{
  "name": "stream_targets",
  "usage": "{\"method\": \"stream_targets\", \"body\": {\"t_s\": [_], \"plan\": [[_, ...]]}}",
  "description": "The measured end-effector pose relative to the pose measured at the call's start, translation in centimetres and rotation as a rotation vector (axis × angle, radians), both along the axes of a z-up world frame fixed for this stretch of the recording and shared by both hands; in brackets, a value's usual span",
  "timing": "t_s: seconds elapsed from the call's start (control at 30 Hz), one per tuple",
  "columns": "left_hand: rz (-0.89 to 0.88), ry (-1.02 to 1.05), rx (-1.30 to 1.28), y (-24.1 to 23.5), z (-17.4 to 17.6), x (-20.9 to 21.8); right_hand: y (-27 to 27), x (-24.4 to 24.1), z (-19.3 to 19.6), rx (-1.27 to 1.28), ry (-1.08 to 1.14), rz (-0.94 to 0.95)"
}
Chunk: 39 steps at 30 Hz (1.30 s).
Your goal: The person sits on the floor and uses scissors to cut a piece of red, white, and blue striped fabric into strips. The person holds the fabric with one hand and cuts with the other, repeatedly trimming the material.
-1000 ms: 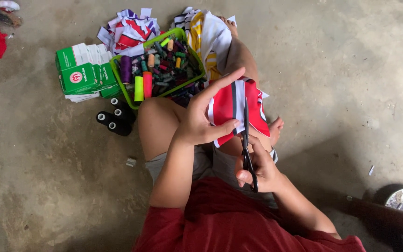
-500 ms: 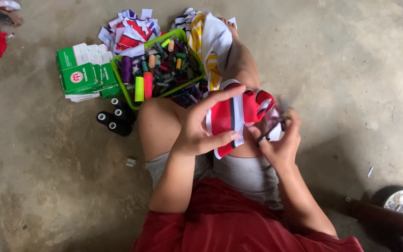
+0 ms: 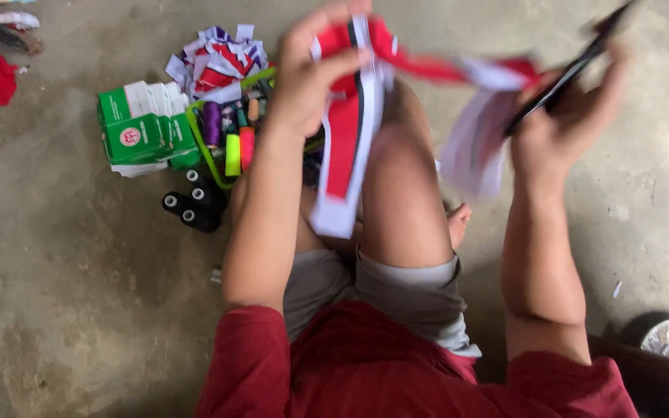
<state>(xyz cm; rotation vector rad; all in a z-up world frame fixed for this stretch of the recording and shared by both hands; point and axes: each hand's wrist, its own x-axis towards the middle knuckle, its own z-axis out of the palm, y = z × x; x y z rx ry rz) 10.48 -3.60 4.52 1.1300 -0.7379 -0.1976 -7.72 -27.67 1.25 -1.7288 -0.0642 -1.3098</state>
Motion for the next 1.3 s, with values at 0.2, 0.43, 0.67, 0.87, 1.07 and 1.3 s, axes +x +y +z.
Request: {"method": "stream_targets", "body": {"t_s": [0.2, 0.43, 0.67, 0.87, 1.07, 1.3], "plan": [[0.076, -0.214, 0.196, 3.4, 1.8, -5.8, 3.5, -5.0, 4.6, -0.153, 0.036, -0.162], [-0.111, 0.216, 0.315, 4.7, -8.2, -8.6, 3.6, -13.0, -1.9, 0.047, 0.966, 0.175], [-0.205, 0.439, 0.236, 5.4, -7.6, -10.0, 2.9, -13.3, -4.4, 0.133, 1.222, 0.676], [-0.059, 0.433, 0.109, 3.5, -8.9, -10.9, 9.9, -7.0, -6.5, 0.603, 0.435, 0.849], [0.005, 0.443, 0.077, 3.4, -7.4, -11.3, 14.4, -4.7, -8.6, 0.798, 0.303, 0.823], [0.003, 0.455, 0.088, 2.9, -8.2, -11.3, 15.4, -4.5, -8.8, 0.864, 0.149, 0.738]]}}
